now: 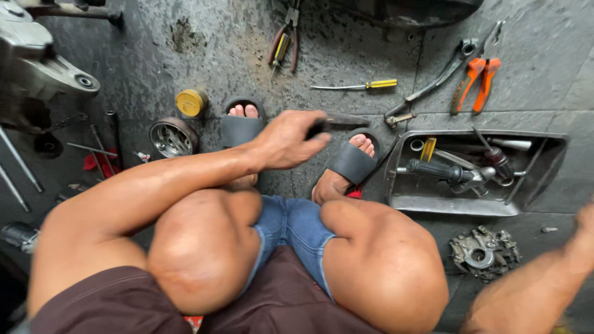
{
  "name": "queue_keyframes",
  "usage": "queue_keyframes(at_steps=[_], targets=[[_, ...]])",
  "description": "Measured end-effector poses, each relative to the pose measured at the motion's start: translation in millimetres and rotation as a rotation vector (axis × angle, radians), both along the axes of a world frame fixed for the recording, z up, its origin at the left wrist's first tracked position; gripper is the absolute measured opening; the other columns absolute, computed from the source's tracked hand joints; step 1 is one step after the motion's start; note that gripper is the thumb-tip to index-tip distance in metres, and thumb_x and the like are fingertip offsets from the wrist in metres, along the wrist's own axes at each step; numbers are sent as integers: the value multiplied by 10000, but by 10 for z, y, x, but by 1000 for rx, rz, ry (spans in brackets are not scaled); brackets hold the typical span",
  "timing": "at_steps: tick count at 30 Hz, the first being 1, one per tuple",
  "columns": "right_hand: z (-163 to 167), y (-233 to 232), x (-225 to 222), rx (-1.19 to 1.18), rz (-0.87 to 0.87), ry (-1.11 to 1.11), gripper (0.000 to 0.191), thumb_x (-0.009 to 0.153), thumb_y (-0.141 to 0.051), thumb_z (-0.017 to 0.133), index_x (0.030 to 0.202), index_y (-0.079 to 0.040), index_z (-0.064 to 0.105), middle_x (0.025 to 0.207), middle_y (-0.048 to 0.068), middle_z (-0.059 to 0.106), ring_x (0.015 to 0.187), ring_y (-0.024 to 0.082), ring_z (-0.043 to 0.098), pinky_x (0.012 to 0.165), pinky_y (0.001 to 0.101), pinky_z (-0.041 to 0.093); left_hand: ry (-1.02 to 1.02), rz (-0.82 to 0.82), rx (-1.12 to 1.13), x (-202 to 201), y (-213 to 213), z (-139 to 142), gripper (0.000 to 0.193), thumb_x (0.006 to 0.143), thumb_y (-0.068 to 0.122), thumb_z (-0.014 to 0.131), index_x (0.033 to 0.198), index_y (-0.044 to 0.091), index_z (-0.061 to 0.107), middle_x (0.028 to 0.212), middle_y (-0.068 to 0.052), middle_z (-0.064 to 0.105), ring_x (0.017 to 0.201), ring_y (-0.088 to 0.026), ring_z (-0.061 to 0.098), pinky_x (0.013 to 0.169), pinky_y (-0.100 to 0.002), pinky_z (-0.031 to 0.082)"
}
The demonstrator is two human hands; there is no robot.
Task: The person sits on the workshop floor and works on a motorcycle crankcase cover and body panel, unscrewing fasteners with a screwdriver, prying components loose, and scrubbing the part with a wire brush. They handle the cover, turn it over, and manipulate its inner components by hand.
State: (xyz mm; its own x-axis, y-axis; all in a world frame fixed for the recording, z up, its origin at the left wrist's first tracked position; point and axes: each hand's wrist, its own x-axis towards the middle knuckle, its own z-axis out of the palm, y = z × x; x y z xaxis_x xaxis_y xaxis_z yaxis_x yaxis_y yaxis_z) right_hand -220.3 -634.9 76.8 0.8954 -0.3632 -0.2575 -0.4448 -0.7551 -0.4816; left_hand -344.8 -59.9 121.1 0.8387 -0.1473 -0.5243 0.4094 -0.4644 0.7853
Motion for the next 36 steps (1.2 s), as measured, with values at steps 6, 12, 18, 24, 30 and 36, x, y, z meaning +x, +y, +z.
queue_keyframes(at_steps=[6,12,18,24,30,36], targets=[[829,3116,80,448,833,379,129,942,-119,720,1047,-44,721,852,-5,658,761,83,587,658,293,497,0,448,-507,293,-187,-206,393,1022,395,561,1108,37,697,987,-97,767,939,-248,707,841,-410,569],[1182,5024,-165,390,1278,-7,212,885,-107,755,1066,-15,695,956,154,604,866,303,639,757,389,525,430,1038,-1629,217,122,-559,386,1011,404,543,1053,44,677,973,-104,722,931,-234,691,885,-400,560],[1147,5499,-355,254,1294,-62,185,890,-92,740,1050,-14,688,1065,217,608,875,333,660,752,392,538,343,1107,-1779,181,385,-788,364,1047,372,528,1012,43,681,950,-119,704,893,-247,678,848,-400,547],[1059,5665,-412,231,1252,127,147,1000,-93,712,1088,24,696,895,178,702,773,239,710,694,333,537,249,1012,-1864,186,473,-949,515,1037,395,441,1105,-39,709,1048,-174,740,1004,-280,705,977,-393,540],[937,5770,-372,476,1158,403,191,1015,-38,678,1189,34,654,1019,91,715,896,115,661,777,287,566,212,1045,-1949,75,634,-881,529,1088,398,439,1146,-61,695,1079,-183,731,1039,-297,694,1010,-423,523],[1287,5824,-206,677,944,457,288,1074,-62,608,1355,-8,571,1072,16,664,842,92,613,739,258,543,149,1087,-1952,-7,859,-787,429,1041,294,429,1208,-51,621,1123,-210,696,998,-343,704,964,-499,568]])
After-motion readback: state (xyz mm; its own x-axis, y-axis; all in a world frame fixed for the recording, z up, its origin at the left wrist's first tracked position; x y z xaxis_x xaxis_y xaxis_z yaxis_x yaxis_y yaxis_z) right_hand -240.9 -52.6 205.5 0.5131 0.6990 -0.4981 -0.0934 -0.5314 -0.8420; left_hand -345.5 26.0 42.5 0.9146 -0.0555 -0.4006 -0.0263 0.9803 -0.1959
